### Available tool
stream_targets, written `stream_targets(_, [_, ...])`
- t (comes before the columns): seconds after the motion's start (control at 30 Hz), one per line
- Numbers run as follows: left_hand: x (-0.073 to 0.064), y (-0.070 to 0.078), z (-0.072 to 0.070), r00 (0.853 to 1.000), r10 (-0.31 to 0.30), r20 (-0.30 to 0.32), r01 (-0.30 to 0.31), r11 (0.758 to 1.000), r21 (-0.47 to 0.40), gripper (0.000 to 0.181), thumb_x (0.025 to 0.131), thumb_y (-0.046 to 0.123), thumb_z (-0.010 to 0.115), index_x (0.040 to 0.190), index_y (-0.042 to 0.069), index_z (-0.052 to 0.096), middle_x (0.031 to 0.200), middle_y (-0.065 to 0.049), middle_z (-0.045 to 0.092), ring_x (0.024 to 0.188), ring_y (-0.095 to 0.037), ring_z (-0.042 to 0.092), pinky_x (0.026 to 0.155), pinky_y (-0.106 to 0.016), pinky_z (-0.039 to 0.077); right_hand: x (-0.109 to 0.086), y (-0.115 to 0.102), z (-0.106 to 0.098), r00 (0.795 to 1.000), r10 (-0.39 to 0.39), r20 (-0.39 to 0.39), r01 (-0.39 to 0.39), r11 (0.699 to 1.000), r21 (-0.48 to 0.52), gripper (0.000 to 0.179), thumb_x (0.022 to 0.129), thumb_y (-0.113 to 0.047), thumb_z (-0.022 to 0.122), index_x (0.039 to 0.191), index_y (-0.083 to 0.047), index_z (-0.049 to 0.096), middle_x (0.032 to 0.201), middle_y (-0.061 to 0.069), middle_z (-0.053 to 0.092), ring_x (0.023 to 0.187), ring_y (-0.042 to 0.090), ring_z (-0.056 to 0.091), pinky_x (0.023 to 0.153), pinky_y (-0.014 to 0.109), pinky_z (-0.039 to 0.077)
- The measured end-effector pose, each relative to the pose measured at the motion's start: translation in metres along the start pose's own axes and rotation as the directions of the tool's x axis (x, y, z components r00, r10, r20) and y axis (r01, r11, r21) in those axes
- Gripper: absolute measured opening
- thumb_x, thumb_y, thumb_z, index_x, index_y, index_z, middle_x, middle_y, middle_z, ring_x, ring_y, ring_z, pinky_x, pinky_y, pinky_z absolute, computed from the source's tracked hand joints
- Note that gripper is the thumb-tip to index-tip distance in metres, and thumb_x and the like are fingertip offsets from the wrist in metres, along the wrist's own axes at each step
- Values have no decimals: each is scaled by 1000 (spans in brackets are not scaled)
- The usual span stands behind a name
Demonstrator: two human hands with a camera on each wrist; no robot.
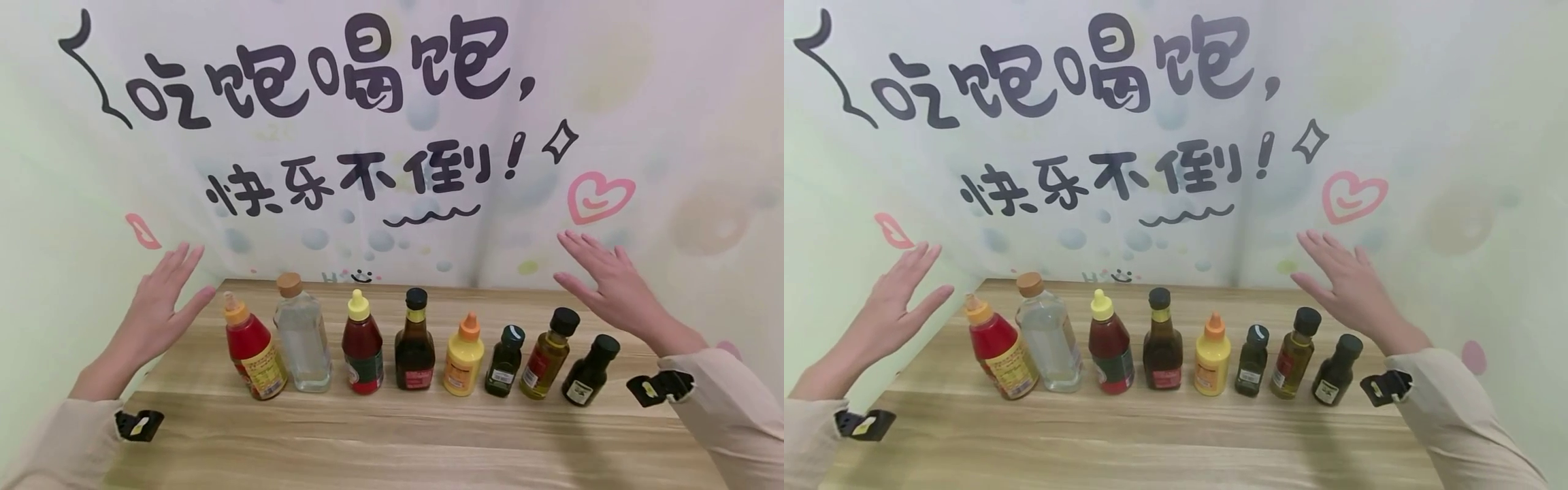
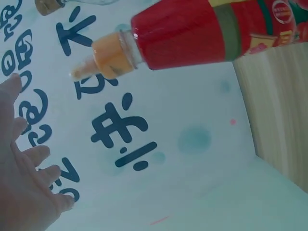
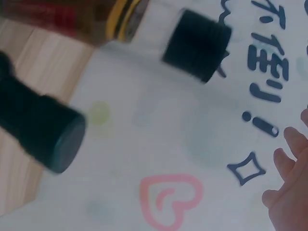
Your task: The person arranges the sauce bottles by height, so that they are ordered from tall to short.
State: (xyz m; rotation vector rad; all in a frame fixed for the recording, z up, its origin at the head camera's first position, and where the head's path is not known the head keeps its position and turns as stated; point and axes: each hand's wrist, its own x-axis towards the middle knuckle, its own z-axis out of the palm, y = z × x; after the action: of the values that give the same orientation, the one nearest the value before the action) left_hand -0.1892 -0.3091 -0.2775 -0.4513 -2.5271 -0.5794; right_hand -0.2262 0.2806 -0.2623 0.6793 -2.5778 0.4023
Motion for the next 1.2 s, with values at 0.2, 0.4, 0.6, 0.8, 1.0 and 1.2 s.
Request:
stream_targets(0.2, [9,18,-6,997,-16,72,24,994,-103,65,88,26,53,142,17,18,145,-17,15,132,-34,7,97,-62,9,20,-26,2,998,-44,42,43,999,27,67,85,-35,57,141,-21,23,142,9,28,132,26,16,104,50,-4])
stream_targets(0.4, [17,35,-14,985,-101,142,134,961,-242,62,89,26,52,141,32,18,146,-7,16,132,-30,12,94,-64,16,43,-51,9,994,-95,62,90,993,73,64,87,-36,55,141,-20,25,143,6,27,131,26,20,105,48,3])
stream_targets(0.6, [22,44,-15,977,-129,172,180,928,-327,57,89,27,52,139,33,25,145,-3,20,131,-27,16,97,-61,16,64,-79,20,987,-156,43,150,982,112,62,87,-35,55,140,-20,28,143,4,27,127,27,28,100,48,24])
stream_targets(0.8, [27,43,-6,983,-130,126,172,889,-424,53,90,24,51,139,16,31,141,-11,28,127,-30,27,97,-54,25,86,-111,31,975,-224,17,216,957,194,62,86,-35,56,140,-22,28,141,3,31,125,23,33,99,44,29])
stream_targets(1.0, [29,44,6,984,-159,83,179,887,-426,49,90,26,52,134,9,39,134,-12,40,119,-26,39,92,-35,39,108,-138,48,954,-298,-20,291,912,289,58,86,-32,56,137,-15,33,138,3,37,121,21,39,98,38,32])
stream_targets(1.2, [31,43,17,977,-192,94,214,885,-414,49,89,31,52,130,6,42,127,-15,47,114,-29,43,90,-44,40,126,-167,68,952,-307,-7,268,818,509,56,84,-22,62,132,-8,39,132,7,43,112,22,49,90,33,42])
